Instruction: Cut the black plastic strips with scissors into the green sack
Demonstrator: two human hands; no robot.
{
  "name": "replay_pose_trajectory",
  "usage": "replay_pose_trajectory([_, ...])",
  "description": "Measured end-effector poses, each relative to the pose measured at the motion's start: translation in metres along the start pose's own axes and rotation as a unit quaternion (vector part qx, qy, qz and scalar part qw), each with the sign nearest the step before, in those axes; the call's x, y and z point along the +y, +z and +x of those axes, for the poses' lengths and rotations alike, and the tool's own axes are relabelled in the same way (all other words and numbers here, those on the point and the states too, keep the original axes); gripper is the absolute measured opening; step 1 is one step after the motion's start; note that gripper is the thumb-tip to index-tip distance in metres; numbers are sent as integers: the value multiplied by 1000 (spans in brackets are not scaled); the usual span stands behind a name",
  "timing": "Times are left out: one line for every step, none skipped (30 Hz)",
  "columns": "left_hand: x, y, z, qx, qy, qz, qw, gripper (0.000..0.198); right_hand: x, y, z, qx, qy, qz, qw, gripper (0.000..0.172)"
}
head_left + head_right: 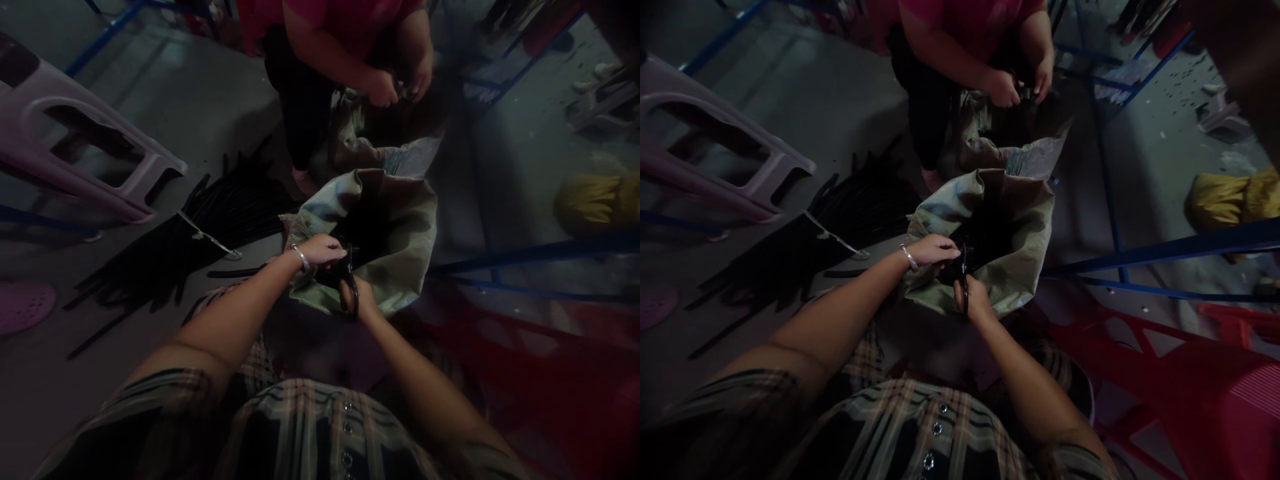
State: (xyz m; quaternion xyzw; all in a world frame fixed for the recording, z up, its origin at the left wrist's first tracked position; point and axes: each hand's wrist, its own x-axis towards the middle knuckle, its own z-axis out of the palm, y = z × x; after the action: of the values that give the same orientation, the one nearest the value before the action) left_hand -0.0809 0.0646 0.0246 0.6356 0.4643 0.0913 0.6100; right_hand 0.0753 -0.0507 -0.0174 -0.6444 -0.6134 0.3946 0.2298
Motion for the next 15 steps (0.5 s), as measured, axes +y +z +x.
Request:
replay_pose_trajectory([-1, 0, 0, 7, 4, 3, 1000, 24, 0, 0, 0, 10, 3, -1, 1000, 27])
replay_pose_trajectory([-2, 0, 1, 14, 10, 7, 1000, 23, 0, -1, 0, 16, 7, -1, 1000, 28])
replay_pose_trajectory([-3, 0, 1, 18, 14, 10, 1000, 23, 0, -1, 1, 20, 11, 1, 1000, 28])
replay_pose_trajectory([-3, 0, 1, 22, 17, 13, 1000, 22, 0, -1, 1, 24, 16, 3, 1000, 29])
replay_pose_trajectory([-4, 0, 2, 25, 18, 15, 999, 22, 0, -1, 1, 28, 22, 6, 999, 30])
replay_pose_trajectory([-4, 0, 2, 28, 17, 17, 999, 21, 1, -1, 1, 32, 27, 10, 999, 31])
replay_pose_trajectory([-5, 0, 2, 31, 14, 19, 999, 21, 1, -1, 1, 35, 32, 13, 999, 32])
replay_pose_trajectory([-5, 0, 2, 35, 9, 20, 999, 21, 1, -2, 2, 39, 38, 15, 998, 32])
replay_pose_trajectory([-5, 0, 2, 38, 4, 18, 999, 21, 1, -2, 2, 41, 43, 15, 998, 33])
replay_pose_trajectory([-4, -1, 2, 41, 0, 14, 999, 21, 1, -3, 3, 41, 47, 14, 998, 33])
replay_pose_trajectory([-3, -1, 2, 41, -3, 7, 999, 20, 1, -3, 4, 37, 50, 12, 998, 33])
replay_pose_trajectory([-2, -1, 1, 41, -7, -2, 999, 20, 0, -4, 5, 30, 55, 10, 998, 33])
replay_pose_trajectory([-1, -1, 1, 40, -12, -12, 999, 19, 0, -5, 6, 19, 62, 10, 998, 32])
replay_pose_trajectory([0, -1, 0, 39, -17, -24, 999, 19, -1, -5, 6, 4, 67, 10, 998, 30])
replay_pose_trajectory([2, -2, 0, 39, -20, -36, 998, 18, -2, -5, 7, -11, 72, 10, 997, 29])
